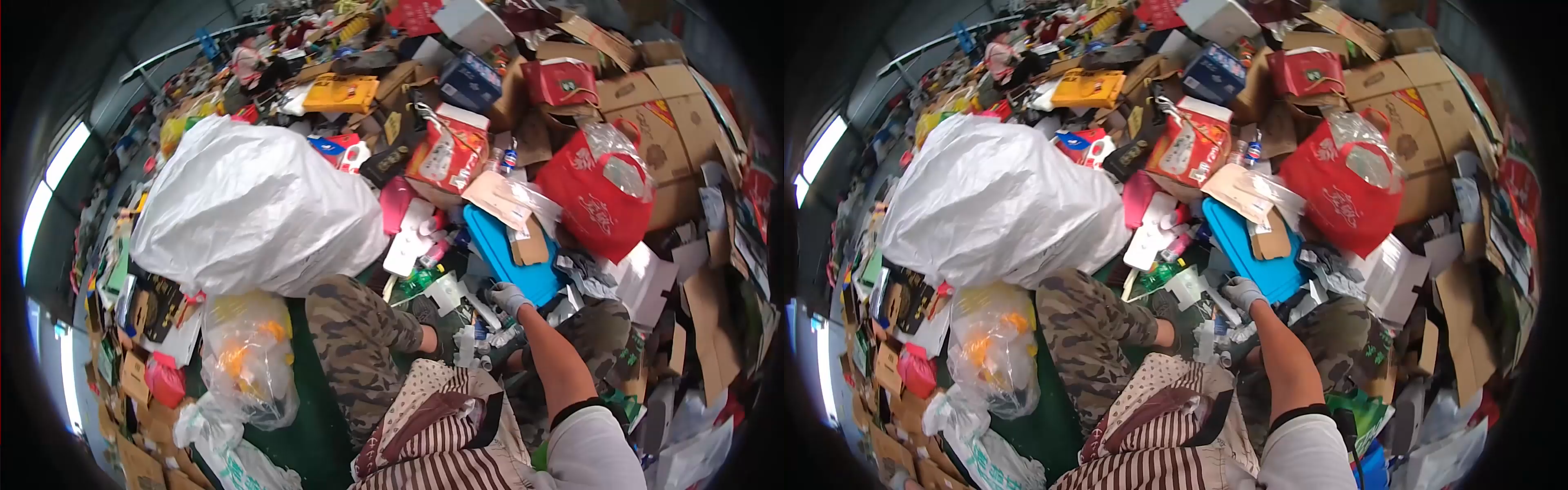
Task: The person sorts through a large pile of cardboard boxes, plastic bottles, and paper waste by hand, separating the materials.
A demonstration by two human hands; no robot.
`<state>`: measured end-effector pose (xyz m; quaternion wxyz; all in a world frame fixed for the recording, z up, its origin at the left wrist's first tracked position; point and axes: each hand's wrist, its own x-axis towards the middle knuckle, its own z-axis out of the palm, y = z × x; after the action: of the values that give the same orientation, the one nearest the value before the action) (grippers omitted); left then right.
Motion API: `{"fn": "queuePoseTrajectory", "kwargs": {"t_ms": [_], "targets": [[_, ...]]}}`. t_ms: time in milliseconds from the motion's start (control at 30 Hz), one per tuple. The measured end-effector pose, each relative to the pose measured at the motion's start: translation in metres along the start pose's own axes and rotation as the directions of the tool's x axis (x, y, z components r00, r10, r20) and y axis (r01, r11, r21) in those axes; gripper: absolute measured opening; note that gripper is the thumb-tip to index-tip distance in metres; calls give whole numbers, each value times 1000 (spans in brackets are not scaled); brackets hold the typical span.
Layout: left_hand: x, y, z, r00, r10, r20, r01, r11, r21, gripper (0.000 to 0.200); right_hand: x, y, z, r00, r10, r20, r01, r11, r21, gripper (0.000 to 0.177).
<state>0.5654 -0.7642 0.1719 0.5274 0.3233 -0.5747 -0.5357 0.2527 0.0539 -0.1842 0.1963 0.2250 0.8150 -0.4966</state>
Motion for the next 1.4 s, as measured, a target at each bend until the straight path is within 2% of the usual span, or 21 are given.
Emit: {"fn": "queuePoseTrajectory", "kwargs": {"t_ms": [67, 133, 233, 267, 300, 367, 433, 500, 567, 600, 633, 700, 767, 833, 900, 967, 1033, 1100, 1167, 1300, 1400], "targets": [[-34, -32, 43, 994, -27, 104, 44, 985, -165, 43, 10, 35, 5, 994, 111, 25, -112, 993, 36, 26], [-90, -68, 121, 897, -61, 438, 229, 911, -343, 43, 23, 87, 8, 985, 173, -11, -174, 984, -41, 31], [-244, -77, 288, 407, -89, 909, 676, 699, -234, 42, -10, 82, -7, 952, 297, -69, -302, 950, -82, 37], [-292, -75, 332, 416, -208, 885, 657, 741, -135, 42, -10, 88, -8, 953, 279, -120, -284, 959, -26, 37], [-335, -83, 370, 264, -141, 954, 728, 678, -101, 38, -8, 95, -9, 952, 256, -168, -256, 966, 24, 37], [-413, -59, 426, 29, -297, 954, 768, 618, 169, 37, -13, 100, -16, 943, 204, -262, -173, 975, 139, 34], [-469, -43, 471, -183, -274, 944, 757, 574, 313, 36, -19, 101, -34, 907, 291, -305, -192, 929, 316, 29], [-511, -33, 510, -337, -143, 931, 692, 633, 347, 36, -38, 80, -86, 860, 284, -424, -184, 947, 262, 27], [-539, -39, 541, -395, -121, 911, 565, 749, 345, 36, -9, 113, -156, 834, 125, -538, -60, 989, 136, 25], [-550, -50, 551, -418, -124, 900, 559, 746, 363, 35, -25, 93, -192, 824, 190, -535, -18, 951, 310, 22], [-560, -62, 561, -440, -127, 889, 553, 741, 380, 35, -25, 100, -229, 828, 133, -545, 15, 966, 258, 22], [-572, -90, 571, -544, -431, 720, 547, 468, 694, 32, -55, 98, -318, 873, 100, -478, -92, 995, 40, 22], [-579, -81, 571, -545, -413, 730, 518, 518, 680, 32, -58, 135, -354, 844, 242, -478, -275, 961, 2, 24], [-588, -64, 570, -563, -315, 764, 487, 620, 614, 31, -67, 177, -369, 763, 358, -537, -569, 767, -297, 28], [-595, -58, 569, -544, -313, 778, 405, 714, 571, 32, -78, 203, -357, 749, 430, -505, -609, 747, -267, 39], [-598, -63, 568, -546, -334, 769, 338, 752, 566, 33, -66, 243, -337, 712, 522, -469, -582, 813, 21, 59], [-602, -68, 567, -544, -364, 756, 259, 785, 564, 32, -25, 294, -314, 668, 361, -650, -520, 852, -61, 73], [-611, -70, 566, -542, -400, 739, 274, 748, 605, 32, -2, 291, -287, 607, 592, -530, -503, 803, 321, 74], [-614, -73, 569, -563, -403, 721, 303, 711, 634, 33, 15, 284, -265, 561, 603, -567, -561, 780, 275, 74], [-625, -58, 565, -537, -411, 736, 275, 740, 614, 31, -5, 268, -247, 679, 612, -406, -625, 772, 118, 75], [-633, -49, 560, -584, -368, 724, 251, 766, 592, 31, -14, 268, -229, 746, 497, -442, -443, 867, 228, 80]]}}
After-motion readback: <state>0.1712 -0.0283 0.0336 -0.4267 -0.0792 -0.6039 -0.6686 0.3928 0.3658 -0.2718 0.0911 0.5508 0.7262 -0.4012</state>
